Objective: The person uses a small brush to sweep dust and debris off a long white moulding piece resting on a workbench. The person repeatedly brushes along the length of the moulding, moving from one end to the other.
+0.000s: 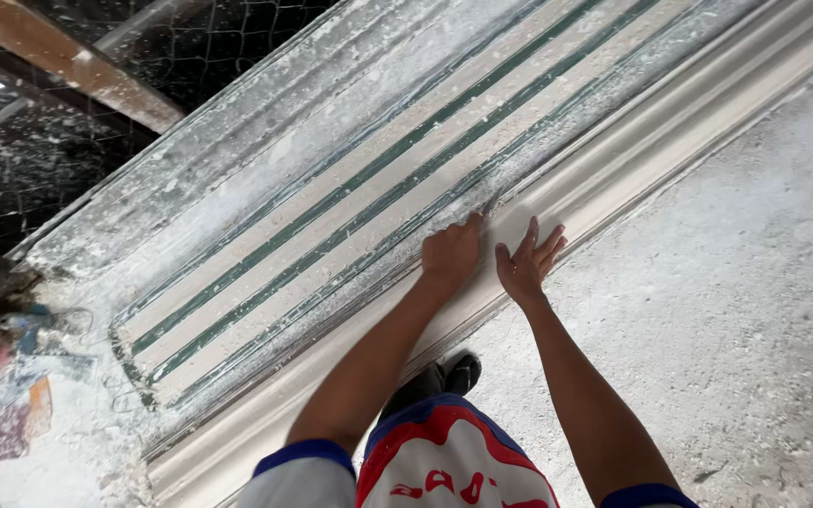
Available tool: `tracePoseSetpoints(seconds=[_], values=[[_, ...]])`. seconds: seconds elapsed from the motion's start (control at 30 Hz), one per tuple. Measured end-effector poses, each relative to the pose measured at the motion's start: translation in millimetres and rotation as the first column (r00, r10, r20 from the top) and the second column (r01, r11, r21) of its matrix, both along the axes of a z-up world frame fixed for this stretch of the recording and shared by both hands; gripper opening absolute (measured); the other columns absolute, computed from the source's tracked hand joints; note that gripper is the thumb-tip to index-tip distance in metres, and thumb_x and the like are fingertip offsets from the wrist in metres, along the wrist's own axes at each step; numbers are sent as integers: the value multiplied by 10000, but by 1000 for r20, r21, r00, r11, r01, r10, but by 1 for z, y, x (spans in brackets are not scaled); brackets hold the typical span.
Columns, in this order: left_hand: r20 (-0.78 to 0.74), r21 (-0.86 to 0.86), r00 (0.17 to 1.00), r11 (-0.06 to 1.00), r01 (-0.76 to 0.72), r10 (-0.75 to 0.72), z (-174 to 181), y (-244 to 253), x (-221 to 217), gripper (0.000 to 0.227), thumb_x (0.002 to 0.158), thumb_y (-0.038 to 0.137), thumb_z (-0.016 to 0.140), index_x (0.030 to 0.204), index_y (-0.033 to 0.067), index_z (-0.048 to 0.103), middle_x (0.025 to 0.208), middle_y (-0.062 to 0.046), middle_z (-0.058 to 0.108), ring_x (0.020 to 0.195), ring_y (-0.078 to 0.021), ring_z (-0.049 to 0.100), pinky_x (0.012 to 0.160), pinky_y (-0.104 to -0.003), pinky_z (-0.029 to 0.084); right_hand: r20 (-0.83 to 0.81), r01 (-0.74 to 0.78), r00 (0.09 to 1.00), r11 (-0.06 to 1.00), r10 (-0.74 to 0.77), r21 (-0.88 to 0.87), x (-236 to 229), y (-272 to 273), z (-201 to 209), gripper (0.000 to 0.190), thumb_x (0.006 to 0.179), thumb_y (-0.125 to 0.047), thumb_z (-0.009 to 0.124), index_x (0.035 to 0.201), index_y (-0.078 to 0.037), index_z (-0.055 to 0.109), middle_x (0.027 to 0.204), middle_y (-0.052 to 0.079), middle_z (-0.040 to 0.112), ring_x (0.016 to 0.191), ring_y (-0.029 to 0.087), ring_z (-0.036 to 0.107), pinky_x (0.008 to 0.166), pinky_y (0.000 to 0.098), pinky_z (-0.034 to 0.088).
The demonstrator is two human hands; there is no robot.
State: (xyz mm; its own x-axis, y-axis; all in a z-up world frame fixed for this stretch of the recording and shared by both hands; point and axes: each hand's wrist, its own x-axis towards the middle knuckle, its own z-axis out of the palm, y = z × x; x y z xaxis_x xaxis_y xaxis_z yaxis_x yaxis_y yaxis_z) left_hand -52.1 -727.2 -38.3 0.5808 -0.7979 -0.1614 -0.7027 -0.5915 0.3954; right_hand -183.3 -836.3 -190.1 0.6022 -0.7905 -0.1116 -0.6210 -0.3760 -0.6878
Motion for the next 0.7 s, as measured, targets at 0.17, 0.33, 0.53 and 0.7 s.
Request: tracePoseSetpoints(seconds=[0.17, 0.33, 0.53, 0.7], values=[[-23, 170, 992, 977, 126, -124, 25, 102, 18, 496, 941, 80, 523, 1416, 216, 491, 1298, -223, 611, 615, -342, 728, 436, -452, 593, -35, -10, 999, 994, 14, 106, 1, -2, 4, 935, 990, -488, 593, 1677, -164, 46, 1635, 262, -316, 1497, 570, -282, 1184, 745, 39], [148, 231, 967, 958, 168, -206, 61, 248, 12, 531, 880, 55, 596, 1396, 151, 518, 1091, -166, 696, 642, -328, 736, 445, -440, 585, -98, -40, 994, 999, 40, -5, -2, 2, -3, 915, 986, -512, 581, 1676, -169, 88, 1628, 288, -300, 1481, 605, -245, 1154, 776, 92], [365, 19, 892, 960, 280, -268, 19, 216, 2, 463, 910, 113, 598, 1371, 114, 557, 927, -112, 712, 665, -282, 736, 476, -407, 554, -74, -52, 996, 995, 46, -84, -13, 4, -17, 847, 1003, -522, 572, 1680, -210, 171, 1643, 319, -263, 1481, 654, -173, 1152, 790, 123], [398, 102, 878, 963, 248, -268, -6, 186, 1, 404, 932, 117, 589, 1334, 78, 582, 990, -197, 743, 623, -225, 736, 461, -368, 557, -113, -35, 993, 999, 31, -30, -5, -3, -10, 871, 961, -578, 556, 1663, -232, 174, 1634, 310, -260, 1484, 634, -173, 1143, 783, 138]])
